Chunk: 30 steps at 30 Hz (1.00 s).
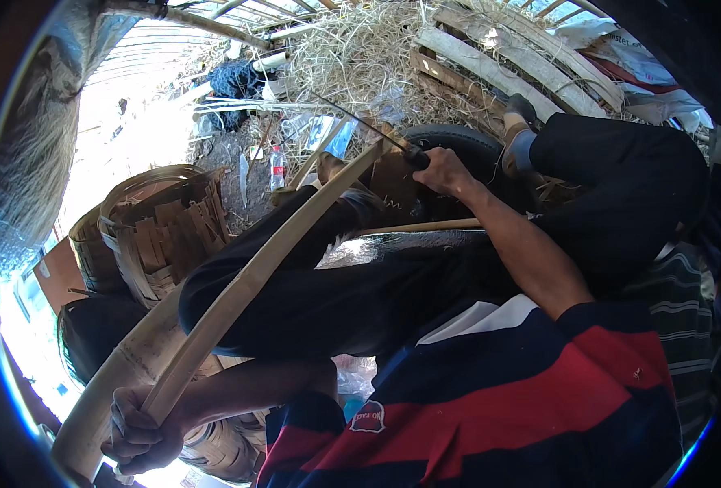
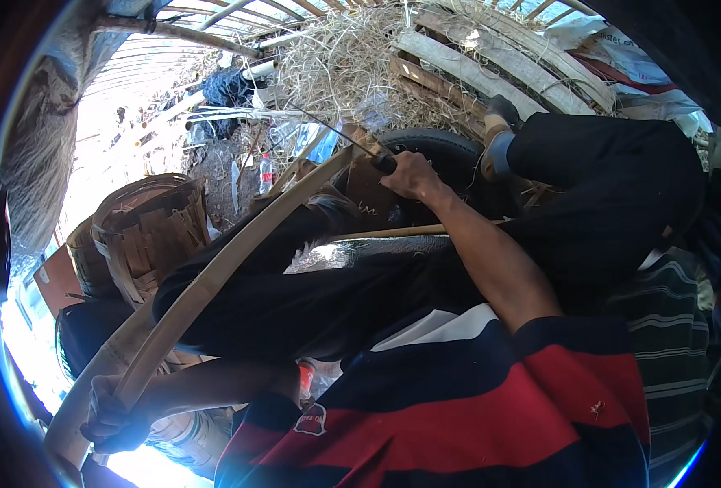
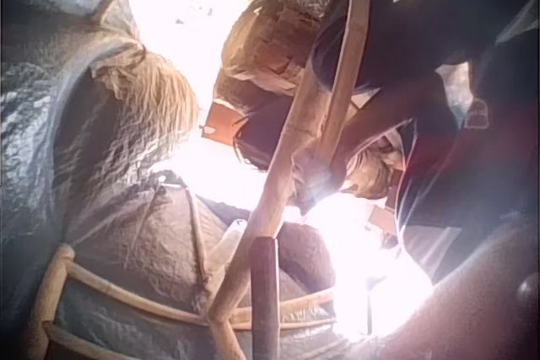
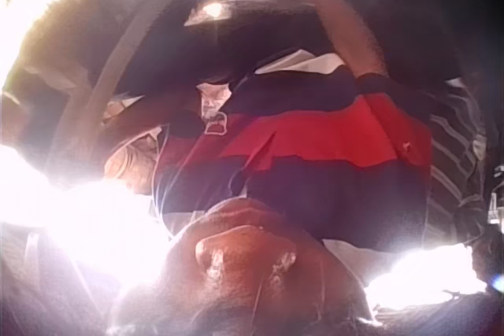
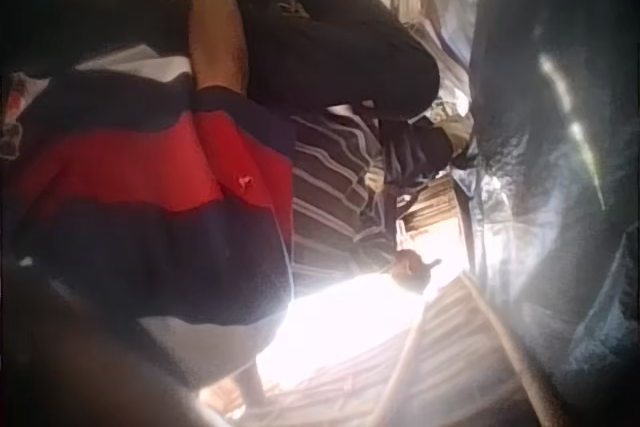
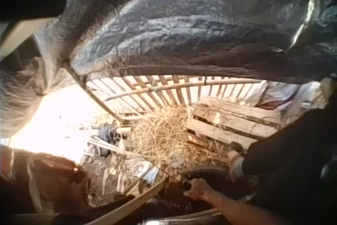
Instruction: The person trims thin bamboo strips using a knife and then cuts along a wider bamboo piece with the knife.
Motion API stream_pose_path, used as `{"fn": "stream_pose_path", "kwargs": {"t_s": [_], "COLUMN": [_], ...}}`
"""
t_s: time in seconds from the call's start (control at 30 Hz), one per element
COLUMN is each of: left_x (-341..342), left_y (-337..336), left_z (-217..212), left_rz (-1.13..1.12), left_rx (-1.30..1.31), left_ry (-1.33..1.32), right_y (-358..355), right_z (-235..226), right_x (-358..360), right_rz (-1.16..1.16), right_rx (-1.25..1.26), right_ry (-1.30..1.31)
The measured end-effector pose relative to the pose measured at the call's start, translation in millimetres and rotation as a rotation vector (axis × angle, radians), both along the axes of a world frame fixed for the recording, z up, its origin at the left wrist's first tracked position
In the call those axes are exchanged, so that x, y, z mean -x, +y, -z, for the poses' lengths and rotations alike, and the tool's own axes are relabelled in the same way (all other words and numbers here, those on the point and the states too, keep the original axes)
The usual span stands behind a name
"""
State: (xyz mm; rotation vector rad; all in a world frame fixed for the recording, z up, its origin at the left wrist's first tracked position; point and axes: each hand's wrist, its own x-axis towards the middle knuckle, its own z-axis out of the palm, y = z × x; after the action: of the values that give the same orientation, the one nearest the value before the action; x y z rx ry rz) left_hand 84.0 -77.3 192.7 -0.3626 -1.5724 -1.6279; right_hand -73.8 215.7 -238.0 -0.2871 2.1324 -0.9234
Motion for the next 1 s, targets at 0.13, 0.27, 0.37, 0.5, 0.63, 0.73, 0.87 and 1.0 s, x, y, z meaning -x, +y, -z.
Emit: {"fn": "stream_pose_path", "kwargs": {"t_s": [0.13, 0.27, 0.37, 0.5, 0.63, 0.73, 0.87, 1.0], "left_x": [1, 5, 0, 2, -2, 1, 5, 4], "left_y": [1, 0, -9, -3, -2, -2, -2, -7], "left_z": [-1, -1, 3, -5, -4, 0, -7, -1], "left_rz": [0.025, 0.053, 0.090, 0.001, -0.086, -0.090, -0.118, -0.241], "left_rx": [-0.007, -0.012, -0.067, -0.052, -0.044, -0.050, -0.043, -0.052], "left_ry": [0.053, 0.098, 0.049, 0.002, 0.005, 0.016, -0.030, -0.047], "right_y": [-23, -17, 10, 4, -16, -25, -10, -7], "right_z": [-37, -26, 10, 9, -34, -50, -22, -5], "right_x": [-5, -4, -11, -6, -5, -6, -16, -19], "right_rz": [-0.002, 0.020, 0.078, -0.009, 0.025, 0.011, 0.067, 0.087], "right_rx": [0.341, 0.234, 0.034, -0.089, 0.056, 0.239, 0.146, -0.035], "right_ry": [0.148, -0.009, -0.012, 0.003, -0.020, -0.035, -0.056, -0.015]}}
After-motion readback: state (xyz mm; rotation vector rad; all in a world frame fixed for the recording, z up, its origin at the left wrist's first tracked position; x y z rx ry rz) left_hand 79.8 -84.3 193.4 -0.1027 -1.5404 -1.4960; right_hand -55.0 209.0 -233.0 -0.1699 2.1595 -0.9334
